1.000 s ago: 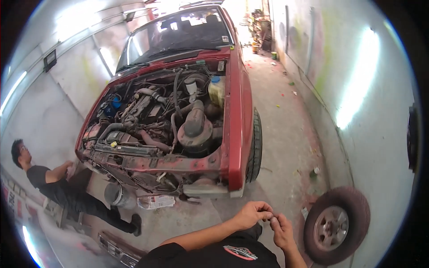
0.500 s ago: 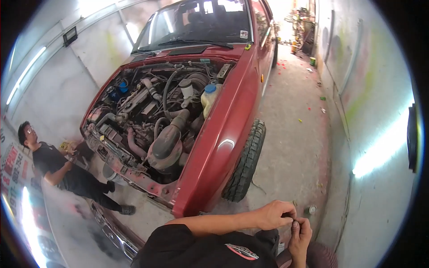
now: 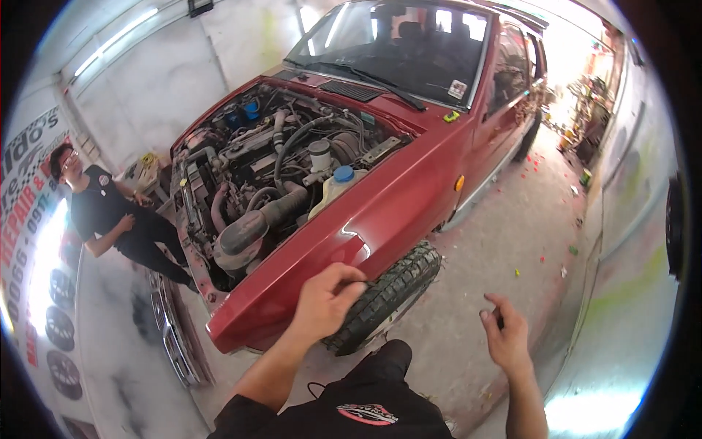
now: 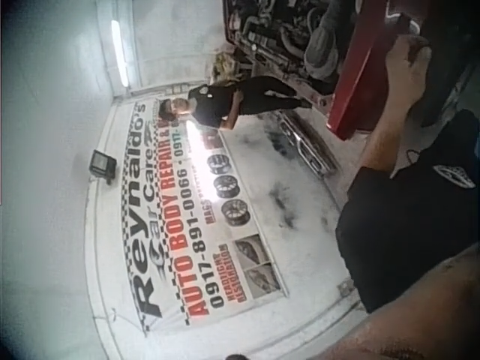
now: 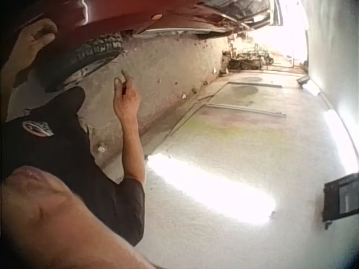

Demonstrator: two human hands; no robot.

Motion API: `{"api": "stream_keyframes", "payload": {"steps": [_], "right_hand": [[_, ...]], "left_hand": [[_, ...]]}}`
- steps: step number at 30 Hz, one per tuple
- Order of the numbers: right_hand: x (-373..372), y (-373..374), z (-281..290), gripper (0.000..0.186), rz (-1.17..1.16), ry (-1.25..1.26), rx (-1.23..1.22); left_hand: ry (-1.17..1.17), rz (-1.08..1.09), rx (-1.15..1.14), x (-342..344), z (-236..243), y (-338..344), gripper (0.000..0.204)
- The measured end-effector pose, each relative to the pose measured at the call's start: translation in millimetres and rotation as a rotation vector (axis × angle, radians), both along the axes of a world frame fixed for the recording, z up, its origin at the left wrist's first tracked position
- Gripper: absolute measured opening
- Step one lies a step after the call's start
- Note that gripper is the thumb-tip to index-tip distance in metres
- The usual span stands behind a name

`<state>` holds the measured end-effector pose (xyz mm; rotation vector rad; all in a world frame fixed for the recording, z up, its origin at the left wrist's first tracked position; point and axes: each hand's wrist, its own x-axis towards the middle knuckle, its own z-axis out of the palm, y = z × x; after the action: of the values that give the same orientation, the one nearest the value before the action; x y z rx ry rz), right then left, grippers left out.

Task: Performing repairs on the engine and body components of a red SUV in a garage.

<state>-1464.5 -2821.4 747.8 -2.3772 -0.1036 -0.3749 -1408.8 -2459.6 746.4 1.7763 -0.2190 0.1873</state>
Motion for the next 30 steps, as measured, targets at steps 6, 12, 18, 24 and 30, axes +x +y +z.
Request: {"api": "stream_keyframes", "payload": {"steps": [6,12,18,24,30], "right_hand": [[202.4,-16.1,55.1,0.033,0.244,-0.113,-0.09],[417.8,-17.4,54.3,0.03,0.4,-0.148,-0.248],[616.7,26.4,55.6,0.038,0.646,-0.429,-0.262],[801.3,123.2,52.3,0.037,0.757,-0.581,-0.618],[903.4,186.8,21.3,0.025,0.878,-0.705,-0.782]], "left_hand": [[-0.039,0.363,-0.116,57.3,-3.7,-7.3,0.008],[-0.159,0.523,-0.062,172.1,-15.7,-8.5,0.008],[-0.097,0.643,0.125,258.6,10.7,-25.2,0.012],[-0.14,0.731,0.261,326.5,36.6,-40.5,0.011],[-0.087,0.866,0.492,398.4,65.2,-58.4,0.015]]}}
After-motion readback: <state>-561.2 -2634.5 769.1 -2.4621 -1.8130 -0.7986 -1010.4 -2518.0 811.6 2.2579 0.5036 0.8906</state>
